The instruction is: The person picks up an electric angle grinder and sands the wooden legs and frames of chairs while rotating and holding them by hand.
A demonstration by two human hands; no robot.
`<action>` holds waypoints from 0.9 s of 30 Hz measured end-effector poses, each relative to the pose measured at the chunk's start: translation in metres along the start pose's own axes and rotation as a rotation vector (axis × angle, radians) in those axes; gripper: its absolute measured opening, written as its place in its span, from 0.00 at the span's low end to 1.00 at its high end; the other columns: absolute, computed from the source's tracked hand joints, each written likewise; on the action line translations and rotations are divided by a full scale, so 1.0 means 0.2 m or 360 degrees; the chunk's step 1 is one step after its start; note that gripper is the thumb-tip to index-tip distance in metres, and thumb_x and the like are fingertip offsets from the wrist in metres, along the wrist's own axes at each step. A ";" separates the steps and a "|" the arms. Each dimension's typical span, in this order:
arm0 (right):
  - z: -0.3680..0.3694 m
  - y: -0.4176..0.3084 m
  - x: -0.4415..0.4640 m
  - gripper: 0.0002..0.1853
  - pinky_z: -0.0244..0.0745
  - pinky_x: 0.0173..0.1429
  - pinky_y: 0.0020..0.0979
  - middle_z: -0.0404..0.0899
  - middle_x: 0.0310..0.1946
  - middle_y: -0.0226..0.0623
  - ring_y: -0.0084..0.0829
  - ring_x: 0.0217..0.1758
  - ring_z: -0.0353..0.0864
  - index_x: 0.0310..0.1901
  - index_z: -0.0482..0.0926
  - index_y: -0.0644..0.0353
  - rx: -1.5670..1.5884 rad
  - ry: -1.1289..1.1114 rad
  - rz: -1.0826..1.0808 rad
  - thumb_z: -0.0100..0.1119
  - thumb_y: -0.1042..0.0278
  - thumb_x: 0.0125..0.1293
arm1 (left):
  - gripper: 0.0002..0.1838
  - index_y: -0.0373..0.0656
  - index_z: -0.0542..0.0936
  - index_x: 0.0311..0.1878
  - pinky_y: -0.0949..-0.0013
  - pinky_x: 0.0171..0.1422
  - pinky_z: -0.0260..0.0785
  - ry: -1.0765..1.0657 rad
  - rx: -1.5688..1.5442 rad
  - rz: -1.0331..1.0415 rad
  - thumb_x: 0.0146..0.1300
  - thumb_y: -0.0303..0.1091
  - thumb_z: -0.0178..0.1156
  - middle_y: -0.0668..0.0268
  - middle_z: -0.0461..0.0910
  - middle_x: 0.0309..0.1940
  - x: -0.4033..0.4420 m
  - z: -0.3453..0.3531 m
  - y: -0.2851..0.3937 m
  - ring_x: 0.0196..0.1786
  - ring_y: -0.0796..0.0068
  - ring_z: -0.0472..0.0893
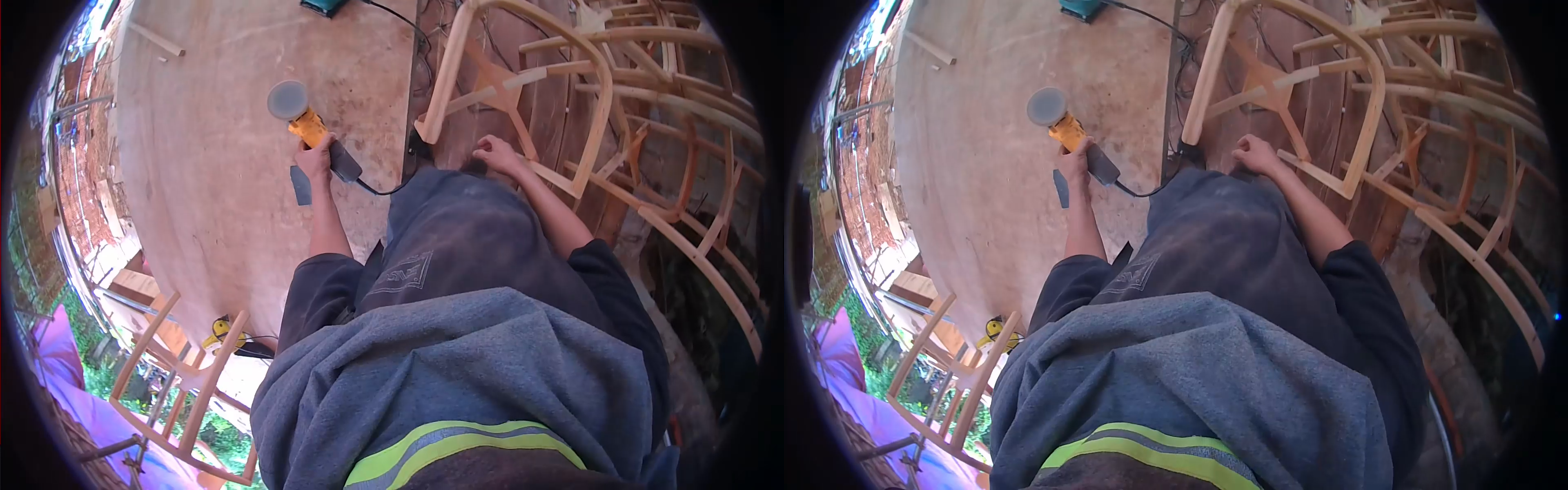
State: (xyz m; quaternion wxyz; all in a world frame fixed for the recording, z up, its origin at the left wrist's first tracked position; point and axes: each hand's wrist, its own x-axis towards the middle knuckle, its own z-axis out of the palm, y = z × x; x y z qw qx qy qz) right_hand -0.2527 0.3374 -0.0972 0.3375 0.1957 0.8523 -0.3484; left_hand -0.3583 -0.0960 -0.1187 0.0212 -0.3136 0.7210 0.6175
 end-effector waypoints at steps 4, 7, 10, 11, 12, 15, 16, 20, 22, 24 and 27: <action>-0.03 0.33 -0.08 0.24 0.79 0.57 0.39 0.85 0.45 0.47 0.41 0.50 0.85 0.52 0.81 0.63 0.0143 0.0206 0.0050 0.70 0.56 0.57 | 0.27 0.33 0.85 0.44 0.66 0.46 0.78 0.0112 0.0586 0.0247 0.42 0.41 0.78 0.58 0.88 0.37 0.00 0.02 0.04 0.37 0.69 0.86; -0.08 0.56 -0.18 0.22 0.79 0.56 0.37 0.85 0.43 0.45 0.38 0.48 0.85 0.50 0.81 0.64 0.0305 0.0423 0.0169 0.69 0.59 0.56 | 0.30 0.35 0.87 0.45 0.63 0.50 0.78 0.0144 0.0800 0.0317 0.41 0.47 0.78 0.56 0.89 0.37 -0.05 0.03 0.07 0.40 0.64 0.88; -0.13 0.78 -0.32 0.22 0.78 0.57 0.37 0.85 0.44 0.46 0.38 0.49 0.85 0.50 0.81 0.64 0.0342 0.0602 0.0379 0.68 0.61 0.56 | 0.29 0.39 0.88 0.46 0.63 0.50 0.78 0.0231 0.0904 0.0390 0.43 0.49 0.77 0.58 0.89 0.38 -0.05 0.03 0.04 0.42 0.64 0.89; -0.14 0.89 -0.35 0.22 0.78 0.57 0.37 0.85 0.43 0.45 0.39 0.49 0.85 0.50 0.81 0.64 0.0362 0.0741 0.0448 0.67 0.61 0.56 | 0.29 0.39 0.88 0.46 0.63 0.50 0.78 0.0221 0.0915 0.0402 0.43 0.49 0.77 0.58 0.89 0.38 -0.08 0.04 0.07 0.42 0.64 0.89; -0.15 0.96 -0.38 0.22 0.78 0.57 0.38 0.85 0.43 0.45 0.40 0.48 0.85 0.50 0.81 0.64 0.0379 0.0874 0.0519 0.67 0.61 0.55 | 0.29 0.39 0.88 0.46 0.62 0.49 0.78 0.0273 0.0978 0.0447 0.43 0.50 0.76 0.57 0.89 0.38 -0.11 0.06 0.11 0.41 0.62 0.89; -0.20 1.24 -0.50 0.26 0.74 0.64 0.41 0.80 0.51 0.51 0.46 0.57 0.81 0.54 0.78 0.63 0.0172 0.1163 0.0661 0.69 0.60 0.55 | 0.29 0.37 0.87 0.45 0.58 0.49 0.79 0.0393 0.1156 0.0523 0.46 0.51 0.74 0.53 0.89 0.37 -0.16 0.12 0.09 0.41 0.55 0.88; -0.22 1.33 -0.51 0.29 0.72 0.67 0.42 0.77 0.56 0.53 0.48 0.61 0.78 0.57 0.76 0.63 -0.0013 0.1354 0.0753 0.70 0.59 0.55 | 0.30 0.35 0.85 0.45 0.55 0.51 0.77 0.0451 0.1201 0.0538 0.47 0.52 0.73 0.50 0.88 0.38 -0.17 0.14 0.07 0.42 0.51 0.87; -0.29 1.52 -0.57 0.38 0.67 0.71 0.43 0.70 0.62 0.58 0.52 0.66 0.73 0.64 0.68 0.64 -0.0022 0.1571 0.0804 0.72 0.57 0.55 | 0.35 0.28 0.79 0.49 0.48 0.58 0.72 0.0516 0.1379 0.0514 0.52 0.54 0.71 0.41 0.83 0.43 -0.19 0.20 0.04 0.50 0.43 0.82; -0.31 1.63 -0.55 0.45 0.65 0.73 0.43 0.68 0.65 0.60 0.54 0.68 0.71 0.69 0.62 0.66 -0.0010 0.1459 0.0935 0.73 0.53 0.55 | 0.39 0.27 0.77 0.53 0.49 0.63 0.70 0.0561 0.1503 0.0478 0.53 0.56 0.70 0.41 0.82 0.49 -0.18 0.25 0.02 0.55 0.43 0.80; -0.35 1.72 -0.49 0.47 0.65 0.74 0.43 0.68 0.66 0.60 0.54 0.69 0.70 0.70 0.61 0.66 0.0225 0.1336 0.0922 0.74 0.52 0.55 | 0.42 0.27 0.74 0.58 0.50 0.67 0.67 0.0605 0.1623 0.0423 0.54 0.59 0.69 0.41 0.80 0.54 -0.17 0.30 0.00 0.60 0.44 0.78; -0.35 1.87 -0.47 0.50 0.64 0.74 0.43 0.67 0.67 0.60 0.54 0.71 0.69 0.71 0.59 0.66 0.0452 0.1146 0.0878 0.75 0.49 0.54 | 0.47 0.26 0.69 0.64 0.48 0.72 0.61 0.0642 0.1547 0.0354 0.56 0.60 0.68 0.40 0.75 0.59 -0.17 0.32 -0.05 0.66 0.41 0.72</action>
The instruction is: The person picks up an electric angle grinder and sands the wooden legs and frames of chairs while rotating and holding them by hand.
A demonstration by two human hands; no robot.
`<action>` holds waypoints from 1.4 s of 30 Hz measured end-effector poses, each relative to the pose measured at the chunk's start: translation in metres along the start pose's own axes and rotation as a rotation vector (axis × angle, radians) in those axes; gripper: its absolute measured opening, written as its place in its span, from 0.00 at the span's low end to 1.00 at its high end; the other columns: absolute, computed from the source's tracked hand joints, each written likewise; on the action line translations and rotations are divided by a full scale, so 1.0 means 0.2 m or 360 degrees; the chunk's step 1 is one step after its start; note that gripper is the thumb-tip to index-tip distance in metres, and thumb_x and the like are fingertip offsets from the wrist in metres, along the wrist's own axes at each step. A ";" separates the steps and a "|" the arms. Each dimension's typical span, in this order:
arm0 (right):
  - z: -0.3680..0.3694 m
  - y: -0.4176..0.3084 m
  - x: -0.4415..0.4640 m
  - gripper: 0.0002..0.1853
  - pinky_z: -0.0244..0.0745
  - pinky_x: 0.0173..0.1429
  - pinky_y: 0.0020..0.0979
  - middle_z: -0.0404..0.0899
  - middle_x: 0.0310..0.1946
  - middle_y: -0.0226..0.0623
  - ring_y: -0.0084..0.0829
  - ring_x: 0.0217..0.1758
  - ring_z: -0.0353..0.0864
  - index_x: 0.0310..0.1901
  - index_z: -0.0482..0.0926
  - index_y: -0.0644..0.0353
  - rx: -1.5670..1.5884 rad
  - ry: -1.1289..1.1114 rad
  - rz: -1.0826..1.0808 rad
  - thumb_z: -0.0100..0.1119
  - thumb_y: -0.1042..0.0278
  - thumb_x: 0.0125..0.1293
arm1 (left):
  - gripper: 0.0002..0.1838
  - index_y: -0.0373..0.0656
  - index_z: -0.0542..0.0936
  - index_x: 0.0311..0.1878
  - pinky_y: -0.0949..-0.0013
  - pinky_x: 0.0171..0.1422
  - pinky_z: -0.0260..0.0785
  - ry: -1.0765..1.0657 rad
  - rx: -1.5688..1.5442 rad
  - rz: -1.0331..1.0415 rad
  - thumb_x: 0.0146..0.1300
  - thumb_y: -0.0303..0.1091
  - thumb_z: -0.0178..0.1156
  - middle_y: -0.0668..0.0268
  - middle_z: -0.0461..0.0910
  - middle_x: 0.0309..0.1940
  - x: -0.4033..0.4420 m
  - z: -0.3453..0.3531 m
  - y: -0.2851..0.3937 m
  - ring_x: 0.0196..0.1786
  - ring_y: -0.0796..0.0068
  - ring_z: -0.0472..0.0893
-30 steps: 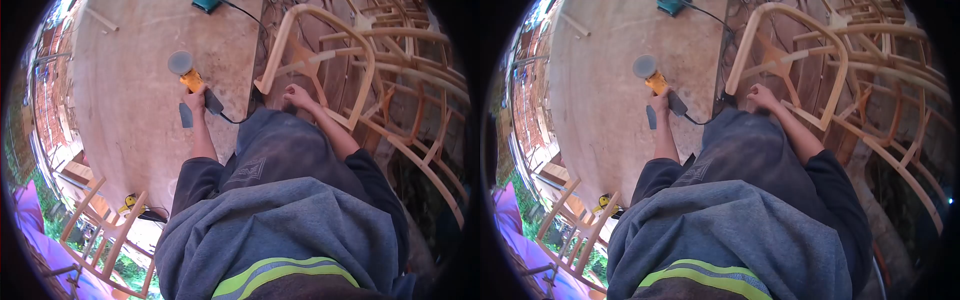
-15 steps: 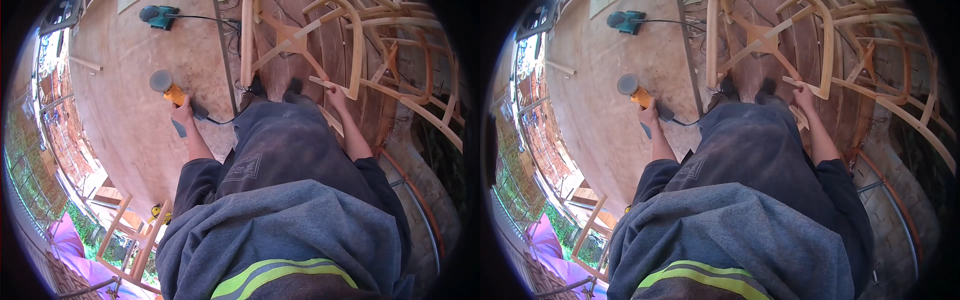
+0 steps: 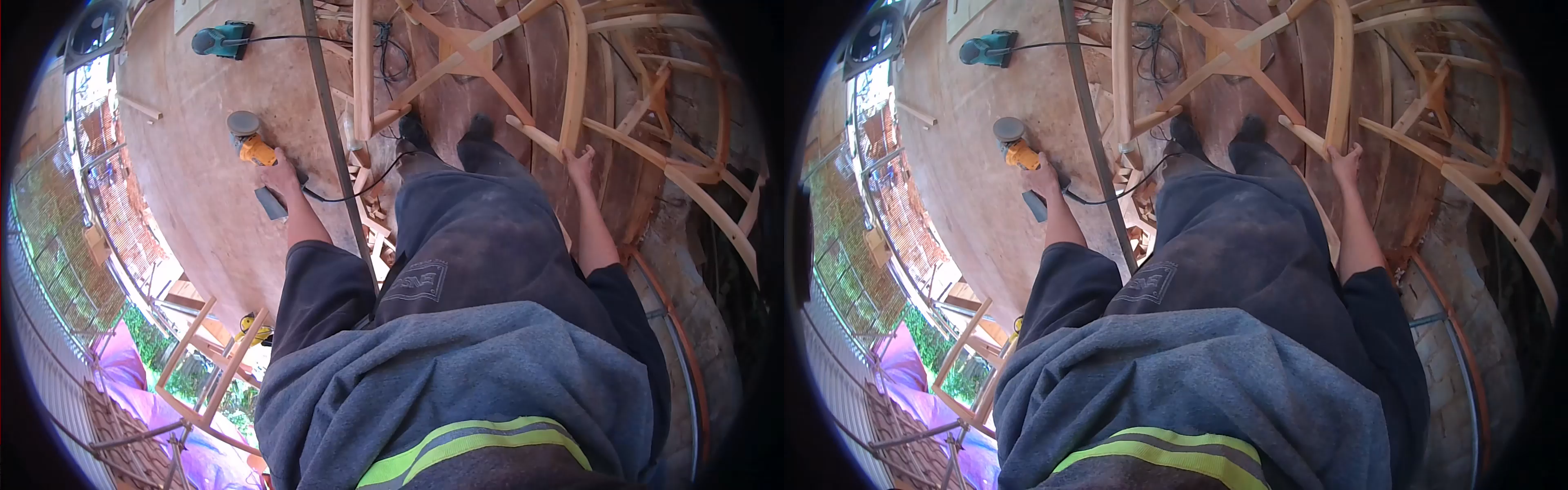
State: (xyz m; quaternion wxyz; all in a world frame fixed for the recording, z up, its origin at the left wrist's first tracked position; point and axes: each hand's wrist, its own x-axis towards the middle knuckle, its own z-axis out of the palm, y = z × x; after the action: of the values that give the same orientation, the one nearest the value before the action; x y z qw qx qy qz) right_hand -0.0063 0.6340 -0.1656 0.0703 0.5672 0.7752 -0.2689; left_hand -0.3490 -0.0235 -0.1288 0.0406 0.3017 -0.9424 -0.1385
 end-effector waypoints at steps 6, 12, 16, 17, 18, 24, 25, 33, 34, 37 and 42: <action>0.04 -0.05 0.11 0.50 0.69 0.71 0.42 0.71 0.66 0.57 0.50 0.68 0.74 0.72 0.59 0.65 0.0038 -0.0236 -0.0050 0.75 0.50 0.53 | 0.42 0.25 0.72 0.59 0.46 0.65 0.68 0.0247 0.0161 0.0148 0.58 0.58 0.66 0.37 0.79 0.49 -0.01 -0.04 0.02 0.56 0.38 0.78; 0.05 -0.11 0.17 0.50 0.71 0.69 0.44 0.74 0.62 0.61 0.53 0.66 0.77 0.72 0.55 0.65 0.0006 -0.0340 -0.0275 0.74 0.58 0.53 | 0.40 0.25 0.79 0.47 0.48 0.59 0.72 0.0239 0.0054 0.0036 0.52 0.60 0.69 0.39 0.82 0.45 0.04 0.00 -0.05 0.51 0.40 0.81; 0.04 -0.16 0.11 0.53 0.73 0.67 0.45 0.76 0.60 0.63 0.58 0.63 0.78 0.73 0.54 0.68 -0.0273 -0.0425 -0.0128 0.75 0.60 0.50 | 0.43 0.27 0.76 0.53 0.49 0.62 0.72 0.0292 0.0188 -0.0036 0.52 0.62 0.69 0.41 0.82 0.48 0.00 -0.02 -0.03 0.54 0.42 0.81; 0.04 -0.13 0.11 0.54 0.74 0.66 0.47 0.77 0.58 0.63 0.56 0.63 0.78 0.73 0.53 0.67 -0.0230 -0.0478 -0.0103 0.75 0.57 0.49 | 0.44 0.27 0.75 0.56 0.49 0.63 0.71 0.0239 0.0230 -0.0094 0.52 0.63 0.68 0.41 0.80 0.51 -0.03 -0.05 0.01 0.56 0.43 0.80; 0.04 -0.12 0.09 0.54 0.74 0.66 0.47 0.77 0.58 0.63 0.56 0.63 0.78 0.73 0.53 0.67 -0.0239 -0.0465 -0.0090 0.75 0.57 0.49 | 0.44 0.27 0.75 0.56 0.49 0.63 0.71 0.0220 0.0225 -0.0089 0.52 0.63 0.68 0.41 0.80 0.51 -0.06 -0.06 0.04 0.56 0.43 0.80; 0.04 -0.11 -0.08 0.41 0.78 0.61 0.47 0.81 0.51 0.64 0.55 0.58 0.82 0.55 0.76 0.75 -0.0345 -0.0362 0.0200 0.77 0.50 0.46 | 0.45 0.27 0.72 0.59 0.50 0.65 0.70 0.0146 0.0243 -0.0110 0.55 0.62 0.67 0.41 0.78 0.54 -0.13 -0.08 0.06 0.58 0.42 0.79; 0.04 -0.12 -0.08 0.39 0.78 0.61 0.48 0.82 0.51 0.63 0.54 0.57 0.83 0.53 0.78 0.73 -0.0307 -0.0278 0.0193 0.75 0.46 0.48 | 0.45 0.27 0.72 0.59 0.50 0.65 0.70 0.0144 0.0247 -0.0096 0.55 0.62 0.67 0.41 0.78 0.54 -0.13 -0.08 0.05 0.58 0.42 0.79; -0.11 -0.29 -0.20 0.33 0.80 0.55 0.50 0.85 0.46 0.57 0.54 0.52 0.86 0.49 0.83 0.63 -0.0481 -0.0176 0.0160 0.66 0.39 0.55 | 0.47 0.25 0.72 0.60 0.51 0.68 0.67 0.0095 0.0279 -0.0175 0.56 0.64 0.66 0.41 0.78 0.56 -0.13 -0.07 0.07 0.61 0.44 0.77; -0.11 -0.29 -0.20 0.32 0.80 0.55 0.50 0.85 0.45 0.58 0.54 0.51 0.86 0.49 0.83 0.63 -0.0509 -0.0172 0.0151 0.65 0.39 0.56 | 0.47 0.26 0.71 0.62 0.49 0.69 0.67 0.0066 0.0253 -0.0191 0.56 0.64 0.66 0.41 0.76 0.58 -0.14 -0.08 0.09 0.63 0.45 0.76; -0.10 -0.24 -0.19 0.34 0.80 0.55 0.50 0.85 0.46 0.57 0.55 0.51 0.86 0.50 0.83 0.64 -0.0520 -0.0200 0.0143 0.67 0.38 0.55 | 0.45 0.30 0.69 0.63 0.46 0.67 0.67 0.0229 0.0469 -0.0185 0.56 0.61 0.66 0.44 0.76 0.56 -0.19 -0.08 0.13 0.62 0.45 0.75; -0.15 -0.31 -0.21 0.35 0.80 0.56 0.50 0.85 0.48 0.57 0.55 0.52 0.85 0.51 0.83 0.64 -0.0478 -0.0260 0.0188 0.70 0.38 0.53 | 0.45 0.32 0.67 0.64 0.45 0.67 0.65 0.0341 0.0467 -0.0025 0.54 0.59 0.65 0.45 0.71 0.60 -0.21 -0.04 0.15 0.64 0.46 0.70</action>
State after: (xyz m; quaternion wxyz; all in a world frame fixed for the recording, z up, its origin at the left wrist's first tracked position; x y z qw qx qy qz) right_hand -0.0424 0.6000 -0.1008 0.2327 0.5712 0.7636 -0.1908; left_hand -0.3297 0.0230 -0.1124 0.0951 0.3248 -0.9404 0.0330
